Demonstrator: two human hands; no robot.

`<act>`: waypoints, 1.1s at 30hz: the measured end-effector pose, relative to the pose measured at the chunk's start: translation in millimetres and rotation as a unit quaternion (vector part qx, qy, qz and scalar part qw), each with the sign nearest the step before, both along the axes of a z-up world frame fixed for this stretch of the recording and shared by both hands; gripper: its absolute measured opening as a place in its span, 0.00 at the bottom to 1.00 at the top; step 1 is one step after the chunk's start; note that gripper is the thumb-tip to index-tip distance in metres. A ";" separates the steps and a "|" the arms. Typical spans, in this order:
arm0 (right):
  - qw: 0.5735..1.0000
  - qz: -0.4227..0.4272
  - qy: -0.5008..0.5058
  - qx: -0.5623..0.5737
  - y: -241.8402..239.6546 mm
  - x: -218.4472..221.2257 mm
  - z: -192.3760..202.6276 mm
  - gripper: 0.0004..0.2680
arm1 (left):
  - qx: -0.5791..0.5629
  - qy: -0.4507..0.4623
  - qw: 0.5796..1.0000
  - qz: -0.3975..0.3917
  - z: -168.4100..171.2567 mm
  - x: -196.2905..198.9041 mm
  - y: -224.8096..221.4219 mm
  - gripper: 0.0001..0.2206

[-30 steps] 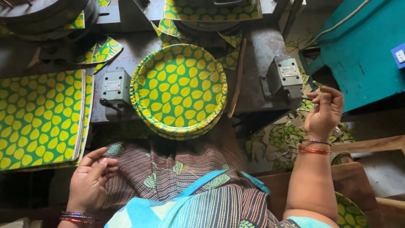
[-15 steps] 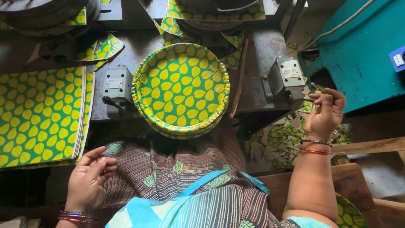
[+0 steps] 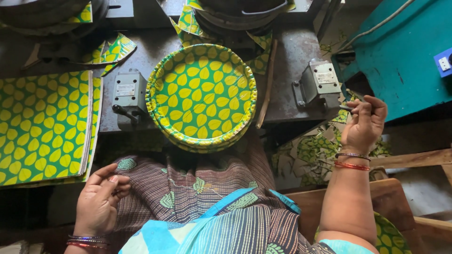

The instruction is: The person sits at a manual press machine making printed paper plates. They take a printed paper sheet from a stack, place it into the press die, operate the press lever to form the plate, remove the formed plate, stack it with finished plates, and set aside trimmed scraps.

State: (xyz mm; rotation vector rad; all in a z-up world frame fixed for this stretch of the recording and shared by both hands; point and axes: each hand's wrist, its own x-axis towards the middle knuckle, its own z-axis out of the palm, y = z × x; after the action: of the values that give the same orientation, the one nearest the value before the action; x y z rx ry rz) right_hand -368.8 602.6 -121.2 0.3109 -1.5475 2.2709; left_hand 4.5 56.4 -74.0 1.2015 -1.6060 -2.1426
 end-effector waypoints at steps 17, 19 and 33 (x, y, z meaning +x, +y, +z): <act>0.999 -0.008 -0.004 0.031 -6.3 7.1 8.8 0.05 | 0.013 0.012 1.000 0.001 -6.3 -0.8 -4.3 0.14; 0.999 -0.012 0.000 0.038 -7.3 7.0 8.0 0.05 | 0.013 0.013 1.000 0.001 -9.2 -0.6 -6.1 0.14; 0.932 -0.045 0.023 0.359 -87.1 -53.4 40.2 0.07 | 0.015 -0.003 1.000 0.021 -37.0 -7.2 -22.2 0.17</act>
State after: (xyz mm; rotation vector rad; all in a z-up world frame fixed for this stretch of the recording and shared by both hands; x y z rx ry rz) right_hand -422.2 515.4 -81.0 0.4609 -2.2634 1.5333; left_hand -2.6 34.2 -111.0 1.2414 -1.5426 -2.1453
